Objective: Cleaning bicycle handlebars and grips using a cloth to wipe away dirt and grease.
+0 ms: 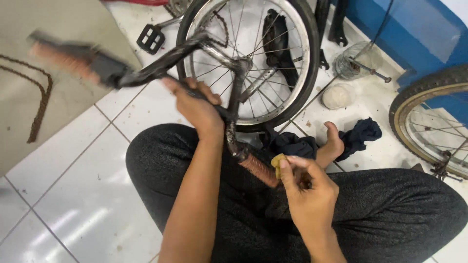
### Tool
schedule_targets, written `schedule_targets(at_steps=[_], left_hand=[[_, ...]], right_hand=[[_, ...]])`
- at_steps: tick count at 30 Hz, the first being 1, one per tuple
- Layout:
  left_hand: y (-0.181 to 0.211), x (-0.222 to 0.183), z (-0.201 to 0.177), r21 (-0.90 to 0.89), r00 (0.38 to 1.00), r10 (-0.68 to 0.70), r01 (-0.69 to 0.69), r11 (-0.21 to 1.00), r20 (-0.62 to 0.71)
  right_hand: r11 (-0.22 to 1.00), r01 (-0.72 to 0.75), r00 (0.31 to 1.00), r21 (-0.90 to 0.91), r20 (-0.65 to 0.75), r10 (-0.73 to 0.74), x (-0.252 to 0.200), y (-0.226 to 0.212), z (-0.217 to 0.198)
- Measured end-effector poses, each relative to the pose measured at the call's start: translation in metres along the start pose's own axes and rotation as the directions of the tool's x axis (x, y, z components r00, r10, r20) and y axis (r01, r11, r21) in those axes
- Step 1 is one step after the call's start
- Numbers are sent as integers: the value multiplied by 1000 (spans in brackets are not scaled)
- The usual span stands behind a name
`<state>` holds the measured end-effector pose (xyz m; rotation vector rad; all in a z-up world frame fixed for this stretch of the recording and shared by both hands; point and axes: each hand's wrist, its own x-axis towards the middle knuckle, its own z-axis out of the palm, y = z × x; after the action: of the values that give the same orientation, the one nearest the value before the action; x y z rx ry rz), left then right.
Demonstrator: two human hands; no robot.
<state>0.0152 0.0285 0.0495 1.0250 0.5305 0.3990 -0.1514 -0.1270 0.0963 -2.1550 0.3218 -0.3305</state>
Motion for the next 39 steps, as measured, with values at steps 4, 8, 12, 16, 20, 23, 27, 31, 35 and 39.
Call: schedule_targets(at_steps=[4,8,12,16,20,23,27,31,35,39], left_hand=[[11,7,2,-118,980,94,-116,986,-177],[15,8,4,-214,941,136,-209,954,-311],[28,0,12,-223,910,149,-250,942,-387],[19,10,8,-241,907,140,-250,938,-397],[14,15,3,-204,911,208,-293,934,-356],[12,18,-1,-199,908,213,-299,933,-361],[15,15,0,-197,910,222,-303,932,-350],[17,14,0,-225,909,184,-281,933,-373],[14,11,-1,-222,916,187,-277,935,-355],[12,12,0,-221,919,191,-277,935,-344]], right_hand=[[998,-53,995,-27,-83,51,-5,-2,14],[973,232,956,-10,-181,-229,13,-12,48],[900,417,856,-124,-281,-435,25,-7,69],[885,408,833,-225,-305,-462,25,62,88],[897,334,852,-288,-314,-418,34,60,68],[890,340,851,-305,-303,-429,28,58,85],[870,413,818,-267,-310,-484,29,-9,85],[877,372,845,-304,-280,-455,22,55,84],[885,283,873,-370,-284,-397,19,67,60],[905,305,883,-295,-268,-385,17,37,75]])
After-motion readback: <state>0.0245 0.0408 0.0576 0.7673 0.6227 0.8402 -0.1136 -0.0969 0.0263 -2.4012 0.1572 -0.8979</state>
